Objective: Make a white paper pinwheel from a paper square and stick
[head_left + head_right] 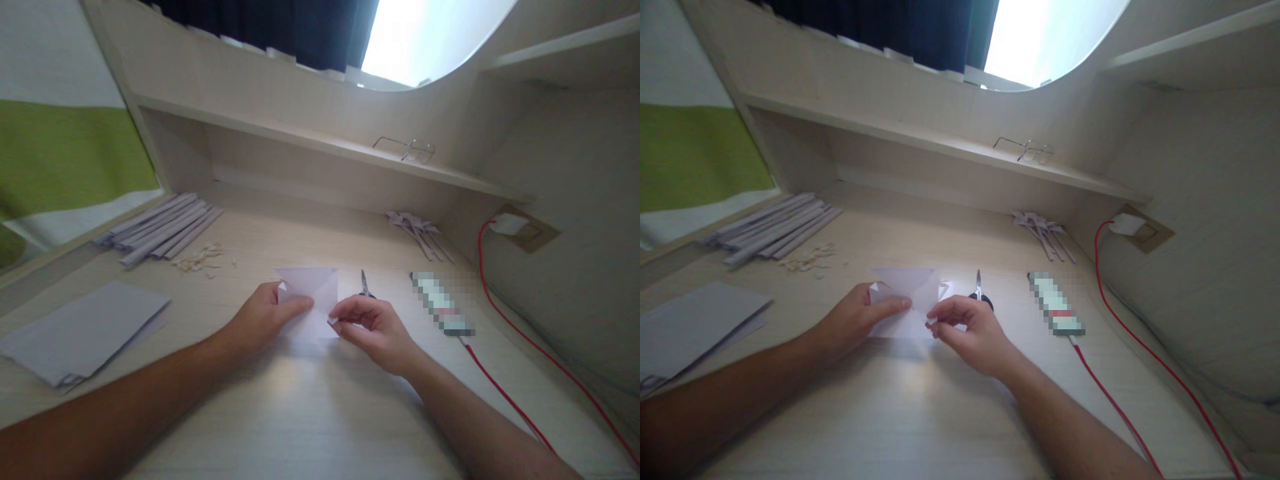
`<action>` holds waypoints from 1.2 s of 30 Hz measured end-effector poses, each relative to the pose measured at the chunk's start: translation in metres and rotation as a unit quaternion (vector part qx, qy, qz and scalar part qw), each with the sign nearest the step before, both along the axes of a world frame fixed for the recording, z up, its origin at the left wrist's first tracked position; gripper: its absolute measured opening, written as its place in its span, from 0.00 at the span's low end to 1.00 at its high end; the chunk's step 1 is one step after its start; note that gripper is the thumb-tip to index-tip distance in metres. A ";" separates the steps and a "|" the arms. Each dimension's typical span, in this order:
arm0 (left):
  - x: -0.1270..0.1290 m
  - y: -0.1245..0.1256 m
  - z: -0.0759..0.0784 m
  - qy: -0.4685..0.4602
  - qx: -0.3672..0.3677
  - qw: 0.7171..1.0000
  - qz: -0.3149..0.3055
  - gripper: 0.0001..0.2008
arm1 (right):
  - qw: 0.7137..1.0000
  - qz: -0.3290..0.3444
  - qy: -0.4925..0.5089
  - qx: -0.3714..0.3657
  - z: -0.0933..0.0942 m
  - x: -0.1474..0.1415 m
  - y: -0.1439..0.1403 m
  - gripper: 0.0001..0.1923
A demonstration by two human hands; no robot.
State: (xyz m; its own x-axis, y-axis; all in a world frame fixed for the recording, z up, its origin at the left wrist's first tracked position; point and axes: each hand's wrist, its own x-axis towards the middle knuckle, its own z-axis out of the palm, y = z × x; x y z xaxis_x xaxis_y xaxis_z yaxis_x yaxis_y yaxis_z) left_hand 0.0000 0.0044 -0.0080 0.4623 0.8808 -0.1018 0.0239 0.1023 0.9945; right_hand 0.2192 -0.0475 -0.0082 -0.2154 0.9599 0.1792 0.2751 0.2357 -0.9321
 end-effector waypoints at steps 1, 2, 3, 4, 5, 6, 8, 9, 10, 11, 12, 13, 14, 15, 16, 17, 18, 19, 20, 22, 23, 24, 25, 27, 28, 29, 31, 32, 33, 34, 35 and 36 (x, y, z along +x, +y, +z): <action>0.000 0.001 -0.001 0.003 0.003 1.000 0.001 0.12 | 1.000 0.002 0.002 0.000 0.000 0.000 0.001 0.04; -0.001 0.001 -0.002 0.004 0.007 1.000 0.003 0.12 | 1.000 0.004 0.003 0.000 0.000 0.000 0.001 0.03; -0.001 0.002 -0.003 0.004 0.011 1.000 0.006 0.12 | 1.000 0.007 0.002 -0.001 0.000 0.000 0.001 0.02; -0.001 0.002 -0.003 0.007 0.013 1.000 0.007 0.12 | 1.000 0.010 0.000 -0.001 0.001 0.000 0.001 0.02; -0.002 0.002 -0.003 0.009 0.015 1.000 0.010 0.12 | 1.000 0.012 -0.004 0.000 0.002 0.000 0.001 0.02; -0.002 0.003 -0.003 0.012 0.016 1.000 0.010 0.12 | 1.000 0.013 -0.007 0.001 0.003 0.000 0.001 0.02; -0.003 0.003 -0.003 0.019 0.019 1.000 0.014 0.13 | 1.000 0.014 -0.012 0.001 0.006 0.000 0.001 0.03; -0.003 0.003 -0.003 0.020 0.020 0.999 0.016 0.13 | 1.000 0.014 -0.014 0.001 0.007 0.000 0.001 0.03; -0.003 0.004 -0.003 0.020 0.020 0.999 0.017 0.13 | 1.000 0.015 -0.015 -0.001 0.007 0.000 0.000 0.03; -0.003 0.004 -0.003 0.019 0.021 0.999 0.019 0.13 | 1.000 0.013 -0.018 -0.004 0.008 0.000 0.000 0.04; -0.003 0.004 -0.003 0.020 0.022 0.999 0.022 0.13 | 1.000 0.011 -0.023 -0.007 0.009 0.000 0.000 0.05; -0.003 0.004 -0.003 0.022 0.023 0.999 0.025 0.13 | 1.000 0.008 -0.029 -0.011 0.009 0.000 -0.001 0.06; -0.003 0.004 -0.003 0.024 0.023 0.999 0.027 0.13 | 0.999 0.006 -0.033 -0.014 0.009 0.000 -0.001 0.07; -0.003 0.004 -0.003 0.025 0.023 0.999 0.028 0.13 | 0.999 0.004 -0.035 -0.017 0.009 0.001 -0.001 0.07; -0.003 0.004 -0.003 0.026 0.021 0.999 0.028 0.13 | 0.999 0.003 -0.036 -0.019 0.008 0.001 -0.001 0.07; -0.003 0.004 -0.003 0.025 0.019 0.999 0.027 0.13 | 0.999 0.002 -0.035 -0.020 0.007 0.001 0.000 0.07; -0.003 0.003 -0.003 0.023 0.017 0.999 0.024 0.13 | 0.999 0.001 -0.033 -0.020 0.007 0.001 0.000 0.06; -0.003 0.003 -0.002 0.020 0.014 0.999 0.021 0.13 | 0.999 -0.001 -0.031 -0.019 0.006 0.001 0.000 0.06; -0.003 0.003 -0.002 0.018 0.010 1.000 0.018 0.14 | 0.999 -0.003 -0.029 -0.018 0.005 0.001 0.000 0.05; -0.003 0.003 -0.002 0.017 0.006 1.000 0.016 0.14 | 1.000 -0.007 -0.024 -0.015 0.004 0.001 0.000 0.05; -0.003 0.004 -0.002 0.017 0.009 1.000 0.015 0.14 | 1.000 -0.008 -0.022 -0.014 0.004 0.001 0.000 0.05; -0.003 0.005 -0.002 0.018 0.014 1.000 0.014 0.15 | 1.000 -0.008 -0.020 -0.012 0.004 0.001 -0.001 0.05; -0.002 0.006 -0.003 0.020 0.021 0.999 0.015 0.15 | 1.000 -0.009 -0.018 -0.012 0.003 0.001 -0.001 0.05; -0.001 0.008 -0.004 0.022 0.032 0.999 0.016 0.15 | 1.000 -0.006 -0.016 -0.015 0.003 0.001 -0.001 0.04; -0.001 0.009 -0.005 0.024 0.035 0.999 0.019 0.16 | 1.000 -0.002 -0.017 -0.017 0.002 0.002 0.000 0.04; 0.000 0.010 -0.006 0.027 0.043 0.998 0.021 0.15 | 1.000 0.003 -0.019 -0.018 0.002 0.003 0.000 0.04; 0.002 0.011 -0.007 0.028 0.054 0.997 0.037 0.15 | 1.000 0.012 -0.024 -0.014 0.002 0.004 0.003 0.04; 0.003 0.012 -0.006 0.029 0.060 0.997 0.045 0.15 | 0.999 0.017 -0.028 -0.009 0.002 0.004 0.004 0.04; 0.003 0.012 -0.005 0.032 0.067 0.996 0.054 0.15 | 0.999 0.021 -0.034 -0.003 0.003 0.004 0.005 0.05; 0.003 0.011 -0.003 0.035 0.074 0.995 0.060 0.15 | 0.999 0.021 -0.038 0.003 0.005 0.003 0.006 0.06; 0.002 0.011 -0.001 0.039 0.083 0.994 0.063 0.15 | 0.999 0.017 -0.041 0.009 0.007 0.002 0.006 0.06; 0.001 0.010 0.002 0.042 0.092 0.993 0.065 0.15 | 0.999 0.015 -0.045 0.014 0.010 0.001 0.005 0.07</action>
